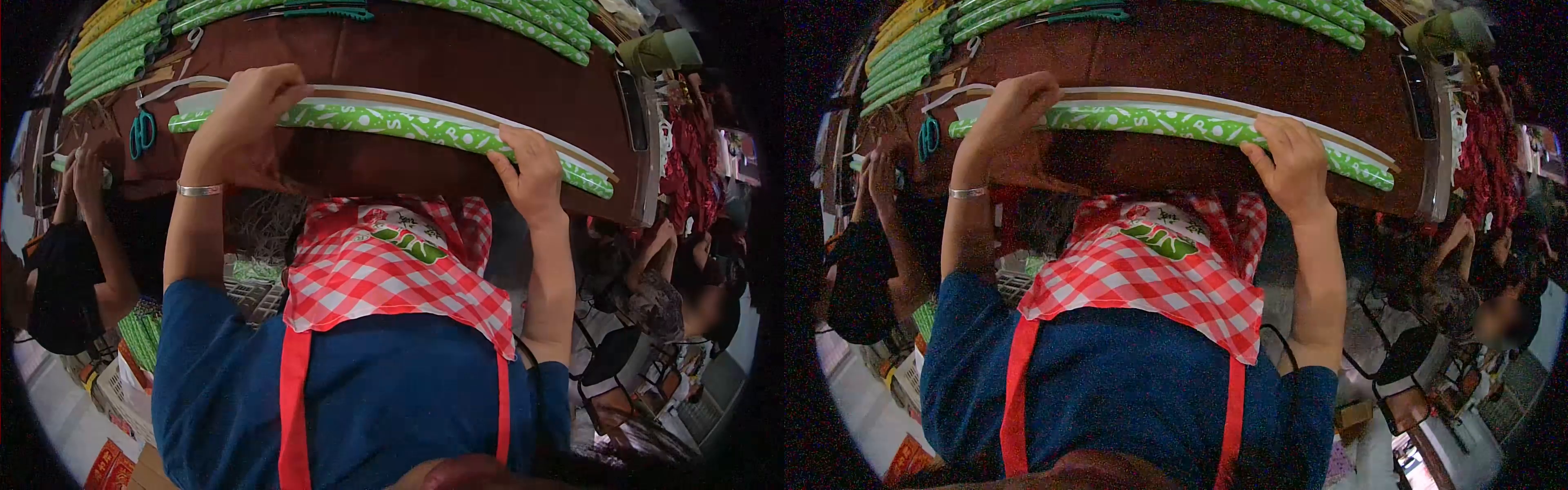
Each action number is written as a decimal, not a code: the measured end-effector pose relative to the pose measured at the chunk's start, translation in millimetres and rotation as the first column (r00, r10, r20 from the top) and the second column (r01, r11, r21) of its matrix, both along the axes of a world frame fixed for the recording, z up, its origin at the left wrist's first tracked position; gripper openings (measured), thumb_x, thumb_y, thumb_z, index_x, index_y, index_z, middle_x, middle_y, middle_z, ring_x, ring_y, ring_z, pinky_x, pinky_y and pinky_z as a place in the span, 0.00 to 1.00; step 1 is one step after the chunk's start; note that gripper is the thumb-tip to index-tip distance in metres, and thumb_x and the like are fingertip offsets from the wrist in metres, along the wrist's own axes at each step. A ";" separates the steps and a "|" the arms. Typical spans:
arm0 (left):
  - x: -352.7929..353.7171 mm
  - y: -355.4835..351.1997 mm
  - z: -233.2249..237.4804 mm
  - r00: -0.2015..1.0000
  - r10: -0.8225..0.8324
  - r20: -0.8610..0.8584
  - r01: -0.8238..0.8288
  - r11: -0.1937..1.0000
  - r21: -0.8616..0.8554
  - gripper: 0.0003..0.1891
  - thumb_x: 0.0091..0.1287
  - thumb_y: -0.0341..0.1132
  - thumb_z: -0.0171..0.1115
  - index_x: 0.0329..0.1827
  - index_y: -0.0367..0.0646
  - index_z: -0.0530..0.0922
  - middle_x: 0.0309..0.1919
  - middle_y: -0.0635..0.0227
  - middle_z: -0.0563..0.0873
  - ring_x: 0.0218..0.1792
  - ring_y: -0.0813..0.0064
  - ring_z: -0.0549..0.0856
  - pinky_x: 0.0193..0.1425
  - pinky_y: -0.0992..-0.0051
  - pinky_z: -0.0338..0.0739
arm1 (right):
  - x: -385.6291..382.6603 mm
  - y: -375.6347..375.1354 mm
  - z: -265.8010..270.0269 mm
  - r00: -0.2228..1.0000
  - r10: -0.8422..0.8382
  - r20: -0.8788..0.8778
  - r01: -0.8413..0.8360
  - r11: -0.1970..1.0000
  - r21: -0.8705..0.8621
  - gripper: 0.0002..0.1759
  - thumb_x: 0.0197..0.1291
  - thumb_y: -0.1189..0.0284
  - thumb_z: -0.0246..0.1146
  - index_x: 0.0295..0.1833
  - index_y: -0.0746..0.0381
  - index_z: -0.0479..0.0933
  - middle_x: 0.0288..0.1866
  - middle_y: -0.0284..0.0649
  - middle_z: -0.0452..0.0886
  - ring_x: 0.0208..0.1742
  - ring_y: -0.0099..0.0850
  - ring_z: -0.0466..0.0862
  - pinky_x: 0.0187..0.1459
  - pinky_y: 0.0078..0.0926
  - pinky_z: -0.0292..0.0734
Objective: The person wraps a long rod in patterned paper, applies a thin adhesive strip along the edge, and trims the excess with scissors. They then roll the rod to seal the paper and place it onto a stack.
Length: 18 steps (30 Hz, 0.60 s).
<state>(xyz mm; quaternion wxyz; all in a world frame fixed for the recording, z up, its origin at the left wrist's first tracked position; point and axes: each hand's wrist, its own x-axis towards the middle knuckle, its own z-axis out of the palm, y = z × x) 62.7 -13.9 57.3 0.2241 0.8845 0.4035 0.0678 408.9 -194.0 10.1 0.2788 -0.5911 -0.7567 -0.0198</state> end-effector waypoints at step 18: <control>-12.3 8.7 -20.8 0.989 0.124 -0.077 -0.117 0.990 0.082 0.11 0.64 0.39 0.64 0.37 0.38 0.81 0.26 0.58 0.84 0.26 0.63 0.83 0.32 0.65 0.75 | 2.1 0.2 -3.6 1.000 -0.004 0.001 0.004 1.000 -0.021 0.18 0.55 0.64 0.69 0.48 0.62 0.79 0.48 0.43 0.84 0.51 0.44 0.81 0.52 0.40 0.75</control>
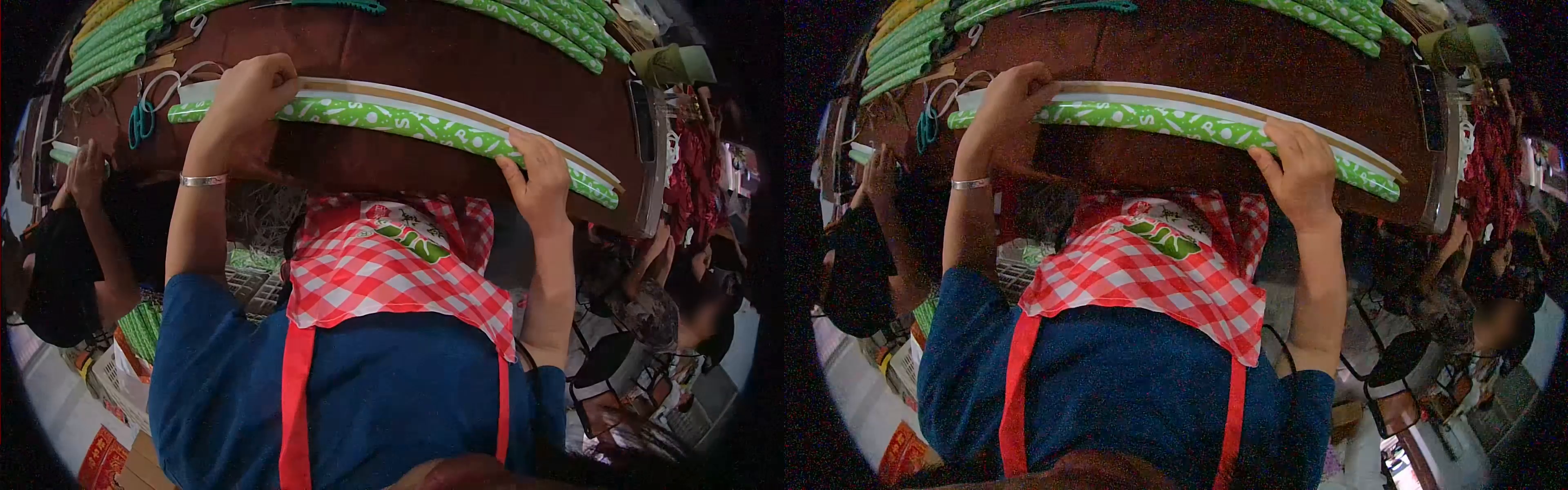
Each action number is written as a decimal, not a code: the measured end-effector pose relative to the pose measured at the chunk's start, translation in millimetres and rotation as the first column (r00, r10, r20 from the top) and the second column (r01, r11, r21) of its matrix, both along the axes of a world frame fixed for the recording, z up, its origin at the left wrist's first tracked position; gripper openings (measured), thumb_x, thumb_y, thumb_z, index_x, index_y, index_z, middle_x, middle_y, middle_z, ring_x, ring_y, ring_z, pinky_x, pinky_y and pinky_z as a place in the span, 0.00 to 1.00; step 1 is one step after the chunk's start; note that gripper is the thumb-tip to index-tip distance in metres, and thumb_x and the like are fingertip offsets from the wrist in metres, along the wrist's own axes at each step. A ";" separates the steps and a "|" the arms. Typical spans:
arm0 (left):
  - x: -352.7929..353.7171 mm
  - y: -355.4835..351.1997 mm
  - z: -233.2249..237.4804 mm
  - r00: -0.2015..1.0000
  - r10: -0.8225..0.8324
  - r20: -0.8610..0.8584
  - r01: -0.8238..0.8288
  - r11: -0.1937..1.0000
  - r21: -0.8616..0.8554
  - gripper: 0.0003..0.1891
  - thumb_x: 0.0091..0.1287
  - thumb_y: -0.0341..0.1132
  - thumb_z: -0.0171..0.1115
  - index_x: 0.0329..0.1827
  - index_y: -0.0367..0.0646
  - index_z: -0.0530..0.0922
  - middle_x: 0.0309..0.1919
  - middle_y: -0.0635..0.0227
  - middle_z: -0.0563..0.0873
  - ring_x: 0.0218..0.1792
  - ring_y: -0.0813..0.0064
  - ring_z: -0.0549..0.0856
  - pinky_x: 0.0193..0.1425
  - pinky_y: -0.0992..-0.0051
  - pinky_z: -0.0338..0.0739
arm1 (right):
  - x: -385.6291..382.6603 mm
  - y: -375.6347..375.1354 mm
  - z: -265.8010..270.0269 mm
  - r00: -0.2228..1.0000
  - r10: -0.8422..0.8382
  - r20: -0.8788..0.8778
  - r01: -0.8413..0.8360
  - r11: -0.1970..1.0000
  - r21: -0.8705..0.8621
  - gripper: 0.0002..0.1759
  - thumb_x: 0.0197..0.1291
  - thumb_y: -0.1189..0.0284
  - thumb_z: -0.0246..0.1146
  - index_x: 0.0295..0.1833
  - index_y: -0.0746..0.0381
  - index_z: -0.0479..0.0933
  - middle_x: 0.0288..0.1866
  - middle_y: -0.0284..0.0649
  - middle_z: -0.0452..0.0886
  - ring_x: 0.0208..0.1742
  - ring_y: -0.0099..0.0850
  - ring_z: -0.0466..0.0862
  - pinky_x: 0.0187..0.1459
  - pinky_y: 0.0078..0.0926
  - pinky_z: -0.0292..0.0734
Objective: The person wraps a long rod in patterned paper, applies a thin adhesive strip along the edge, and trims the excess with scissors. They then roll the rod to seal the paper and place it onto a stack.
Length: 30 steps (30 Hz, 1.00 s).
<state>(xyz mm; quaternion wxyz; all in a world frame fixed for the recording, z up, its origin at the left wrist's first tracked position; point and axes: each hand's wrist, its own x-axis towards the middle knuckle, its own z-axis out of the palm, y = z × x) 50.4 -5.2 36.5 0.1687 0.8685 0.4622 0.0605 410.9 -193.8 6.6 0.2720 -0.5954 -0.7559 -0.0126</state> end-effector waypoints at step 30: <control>14.0 -5.9 5.3 0.997 0.065 -0.047 -0.066 0.997 -0.028 0.12 0.63 0.42 0.66 0.36 0.40 0.81 0.26 0.59 0.83 0.27 0.64 0.83 0.34 0.65 0.75 | 15.8 -5.4 4.5 0.999 0.019 0.031 -0.018 0.999 -0.039 0.22 0.51 0.67 0.72 0.52 0.62 0.78 0.51 0.42 0.83 0.54 0.43 0.80 0.54 0.40 0.74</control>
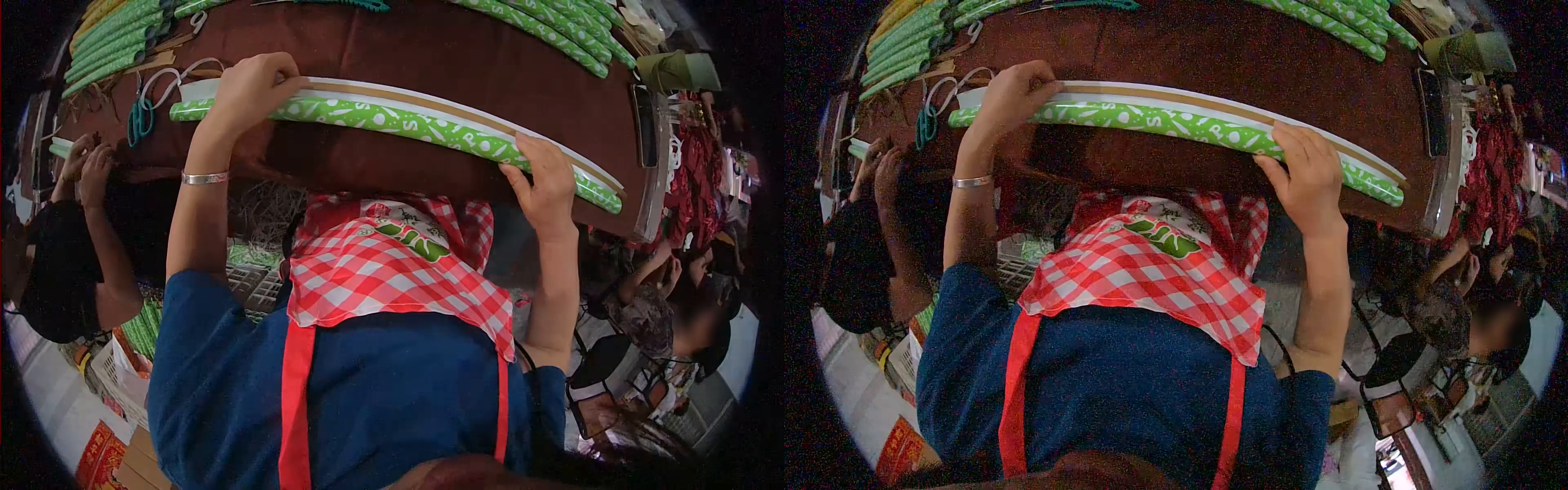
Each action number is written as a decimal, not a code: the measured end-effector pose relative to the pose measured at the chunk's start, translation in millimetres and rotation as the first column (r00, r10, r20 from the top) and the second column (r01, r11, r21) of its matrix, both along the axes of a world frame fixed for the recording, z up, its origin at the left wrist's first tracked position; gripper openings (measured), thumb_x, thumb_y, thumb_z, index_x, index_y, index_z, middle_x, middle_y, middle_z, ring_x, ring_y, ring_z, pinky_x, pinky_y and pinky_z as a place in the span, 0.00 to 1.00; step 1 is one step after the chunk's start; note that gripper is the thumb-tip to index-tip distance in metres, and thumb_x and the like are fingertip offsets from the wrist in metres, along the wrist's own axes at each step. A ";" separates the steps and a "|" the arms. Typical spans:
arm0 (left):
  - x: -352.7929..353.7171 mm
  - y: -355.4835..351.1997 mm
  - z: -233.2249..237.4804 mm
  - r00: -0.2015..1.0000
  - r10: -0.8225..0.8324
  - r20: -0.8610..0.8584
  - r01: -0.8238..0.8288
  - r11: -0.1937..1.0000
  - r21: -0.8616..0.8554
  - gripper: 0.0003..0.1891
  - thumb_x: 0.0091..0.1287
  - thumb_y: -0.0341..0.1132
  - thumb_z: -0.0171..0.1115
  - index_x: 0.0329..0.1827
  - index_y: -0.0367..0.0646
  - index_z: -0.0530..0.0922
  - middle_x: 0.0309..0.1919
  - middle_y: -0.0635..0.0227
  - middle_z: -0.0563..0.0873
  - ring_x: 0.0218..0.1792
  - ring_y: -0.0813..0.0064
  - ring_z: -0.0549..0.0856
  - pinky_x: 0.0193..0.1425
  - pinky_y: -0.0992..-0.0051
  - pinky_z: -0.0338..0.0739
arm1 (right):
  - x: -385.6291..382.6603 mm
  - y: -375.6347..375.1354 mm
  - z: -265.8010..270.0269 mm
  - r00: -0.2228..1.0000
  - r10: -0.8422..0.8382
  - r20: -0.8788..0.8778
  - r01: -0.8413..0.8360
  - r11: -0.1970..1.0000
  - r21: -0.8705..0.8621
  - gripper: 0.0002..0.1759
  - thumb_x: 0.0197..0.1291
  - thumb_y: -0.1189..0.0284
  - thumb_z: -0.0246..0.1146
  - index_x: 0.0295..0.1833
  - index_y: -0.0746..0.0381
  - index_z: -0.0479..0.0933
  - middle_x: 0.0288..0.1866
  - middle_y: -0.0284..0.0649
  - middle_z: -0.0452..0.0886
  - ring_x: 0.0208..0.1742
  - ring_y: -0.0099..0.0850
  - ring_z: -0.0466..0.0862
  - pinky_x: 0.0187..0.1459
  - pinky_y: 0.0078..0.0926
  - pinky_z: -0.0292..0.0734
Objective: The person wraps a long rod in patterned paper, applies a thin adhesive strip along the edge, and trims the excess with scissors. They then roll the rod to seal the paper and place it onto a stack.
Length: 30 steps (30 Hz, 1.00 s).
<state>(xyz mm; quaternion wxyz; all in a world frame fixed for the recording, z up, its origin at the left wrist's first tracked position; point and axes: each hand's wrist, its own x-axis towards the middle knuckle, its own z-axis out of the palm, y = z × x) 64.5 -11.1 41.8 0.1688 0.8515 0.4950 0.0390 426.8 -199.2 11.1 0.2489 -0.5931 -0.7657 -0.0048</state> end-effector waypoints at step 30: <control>-14.2 2.3 5.4 0.988 -0.070 0.135 0.065 0.997 0.043 0.12 0.61 0.39 0.66 0.44 0.44 0.83 0.32 0.59 0.87 0.33 0.57 0.86 0.37 0.64 0.78 | -164.5 99.4 2.6 0.926 0.377 -0.006 -0.375 0.922 0.101 0.17 0.49 0.72 0.67 0.46 0.63 0.76 0.43 0.39 0.81 0.45 0.36 0.79 0.47 0.33 0.77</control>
